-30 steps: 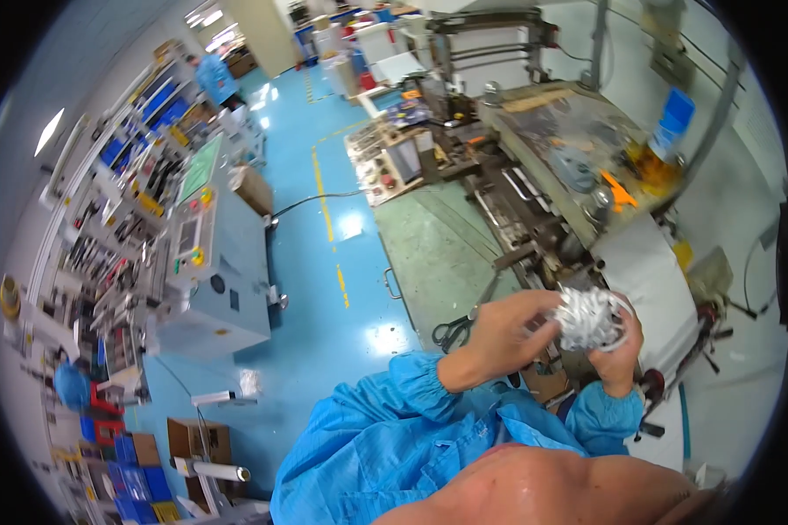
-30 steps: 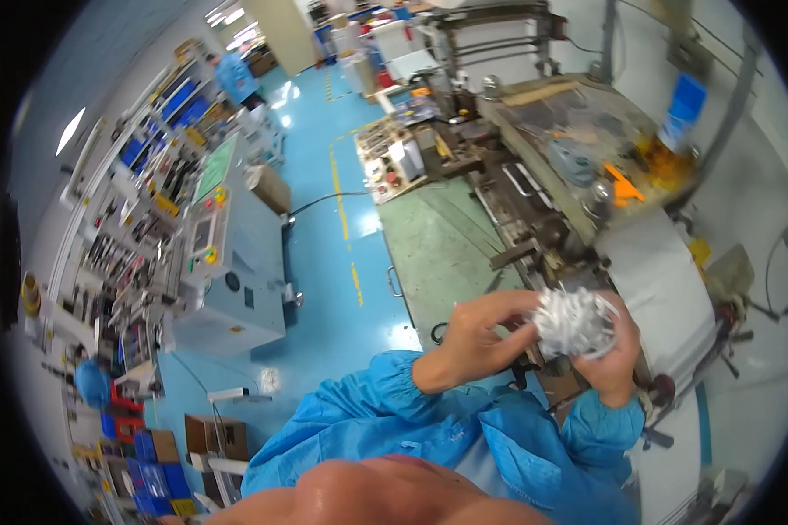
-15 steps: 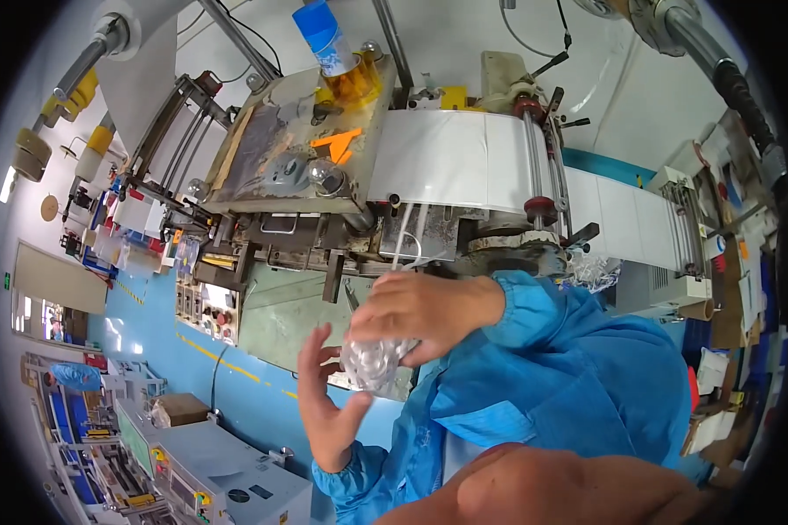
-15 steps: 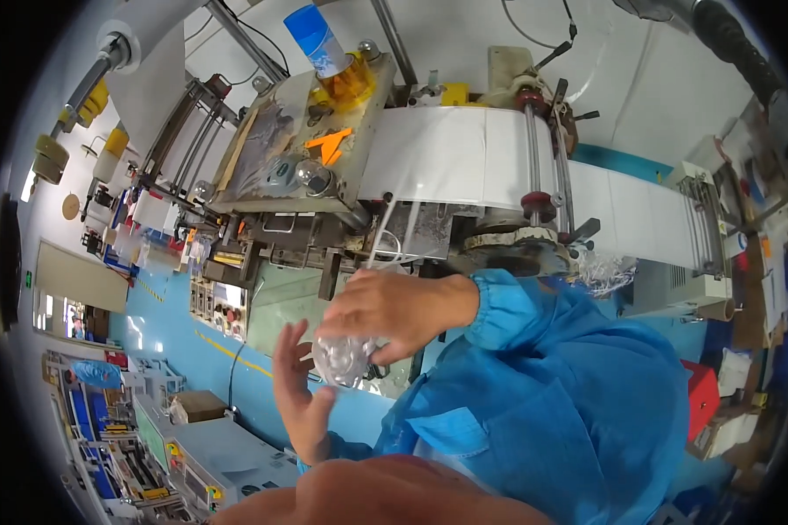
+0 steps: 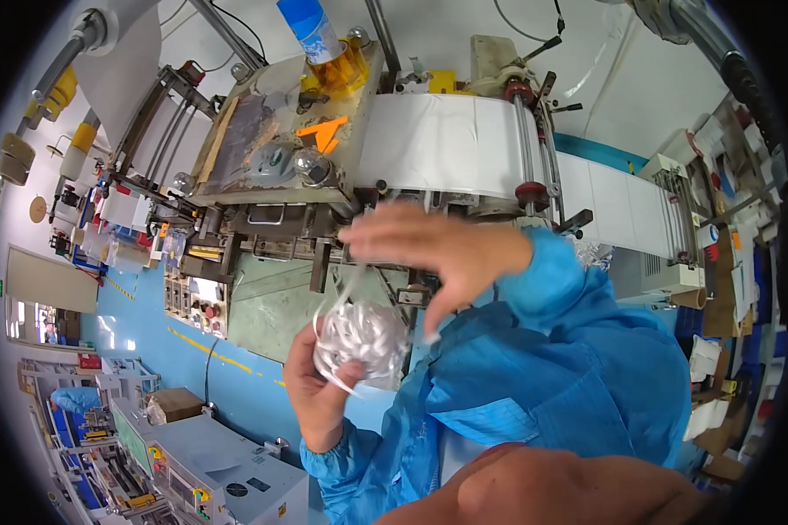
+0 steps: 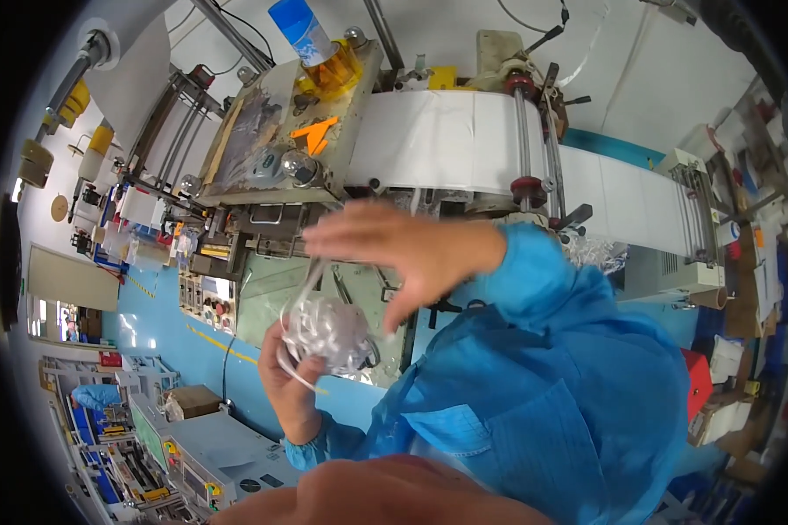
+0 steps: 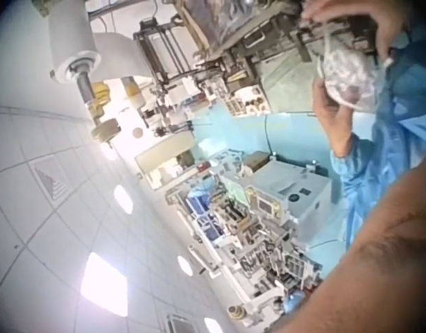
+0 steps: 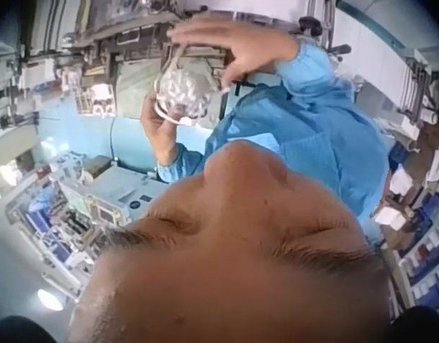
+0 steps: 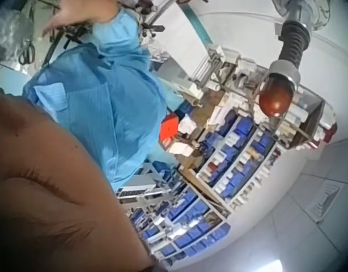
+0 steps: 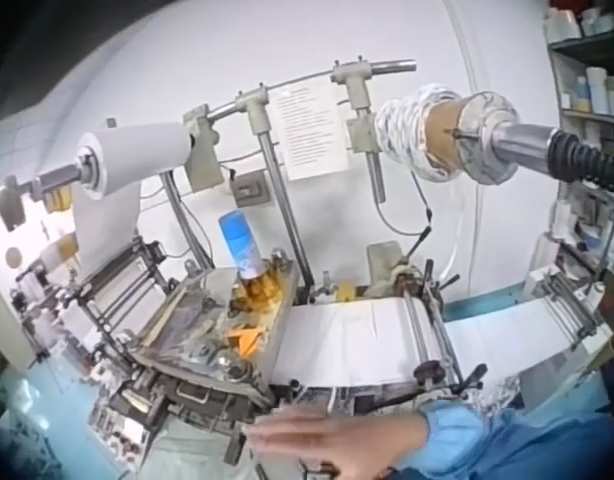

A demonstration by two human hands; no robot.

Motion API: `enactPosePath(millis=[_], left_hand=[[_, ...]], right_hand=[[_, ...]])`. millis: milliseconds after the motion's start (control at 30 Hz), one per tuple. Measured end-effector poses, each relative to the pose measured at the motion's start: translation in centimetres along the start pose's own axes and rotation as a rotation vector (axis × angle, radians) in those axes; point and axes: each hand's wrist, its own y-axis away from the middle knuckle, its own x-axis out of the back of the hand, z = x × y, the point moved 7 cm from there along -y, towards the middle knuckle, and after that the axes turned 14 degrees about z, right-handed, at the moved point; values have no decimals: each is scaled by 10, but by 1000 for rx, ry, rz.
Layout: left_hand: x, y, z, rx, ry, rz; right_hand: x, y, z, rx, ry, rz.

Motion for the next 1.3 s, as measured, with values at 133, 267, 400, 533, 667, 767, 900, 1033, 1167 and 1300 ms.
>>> enactPosePath(millis=[133,267,400,533,667,767,900,1033,1167,1300], left_hand=[[0,-20,-1,-9,124,58],[-6,-19,3,-13,160,78],[-16,-27,4,-85,117,43],[-19,-26,3,-70,94,36],[-17,-27,3,-60,40,64],[-20,-28,4,-60,43,63],[-18,-30,5,-80,38,75],[-22,-31,6,-100,54,18],[-21,-32,6,-126,63,-13],[-30,-38,5,-137,112,-92]], right_hand=[[80,17,118,-468,9,92],[156,108,256,-1013,645,5],[147,167,306,-1082,826,-110],[128,160,300,-1200,527,-58],[116,122,259,-1403,-84,309],[120,117,269,-1368,-444,622],[114,97,266,-1246,-837,891],[111,104,266,-1225,-846,924],[110,110,250,-1187,-885,1081],[105,115,243,-1208,-932,1215]])
